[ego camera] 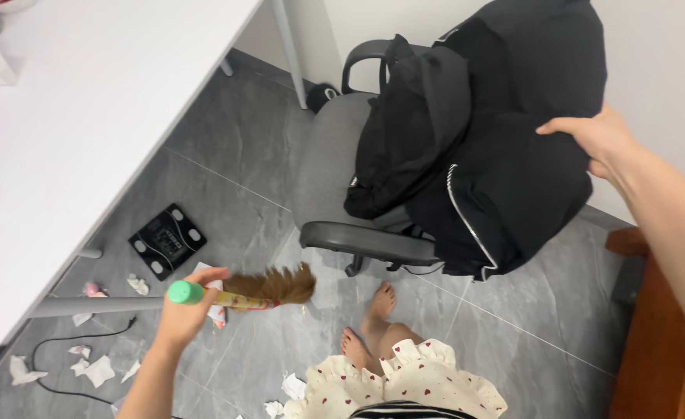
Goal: The person uses a broom to sweep paper scraps and debris into a pile on the floor, moving objects like a chair and a fan to reach the mess.
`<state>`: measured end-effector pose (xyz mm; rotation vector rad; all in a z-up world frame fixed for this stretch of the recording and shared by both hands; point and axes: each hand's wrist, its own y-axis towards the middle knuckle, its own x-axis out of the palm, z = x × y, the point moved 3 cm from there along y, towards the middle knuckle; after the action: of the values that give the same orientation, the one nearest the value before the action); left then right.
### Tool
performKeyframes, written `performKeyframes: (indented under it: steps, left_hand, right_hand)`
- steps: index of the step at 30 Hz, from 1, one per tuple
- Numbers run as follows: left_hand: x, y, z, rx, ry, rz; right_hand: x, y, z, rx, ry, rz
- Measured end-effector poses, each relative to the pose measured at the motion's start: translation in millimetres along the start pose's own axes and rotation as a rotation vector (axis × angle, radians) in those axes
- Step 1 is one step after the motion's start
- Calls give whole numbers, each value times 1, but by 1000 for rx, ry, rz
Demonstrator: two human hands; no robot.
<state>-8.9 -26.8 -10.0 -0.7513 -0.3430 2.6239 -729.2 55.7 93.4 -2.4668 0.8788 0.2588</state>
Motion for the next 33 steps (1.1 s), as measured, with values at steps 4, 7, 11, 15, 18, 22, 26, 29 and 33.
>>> performKeyframes:
  steps: [4, 7, 11, 15, 18, 22, 26, 29, 33]
  left_hand:
    - [1, -12, 2, -49, 9, 18]
    - [0, -6, 4, -19, 26, 24]
    - [-4, 11, 15, -41, 8, 66]
    - [-7, 29, 24, -194, -13, 95]
    - [-7, 36, 22, -63, -57, 60]
    - [-10, 40, 17, -32, -45, 15]
    - [-15, 32, 12, -96, -40, 12]
    - [-19, 27, 4, -137, -36, 8]
    - [-31, 36, -4, -59, -115, -34]
  right_hand:
    - [-9, 5, 4, 64, -216, 69]
    - [-14, 12, 9, 56, -196, 49]
    - [-23, 35, 3, -14, -238, -49]
    - [-26, 58, -24, 78, -494, -80]
    - [-19, 61, -42, 4, -438, 48]
    - [-3, 64, -39, -185, -657, 256]
    - [-11, 61, -32, -166, -800, 256]
    - [0, 63, -33, -188, -723, 190]
    - [19, 81, -36, -268, -714, 162]
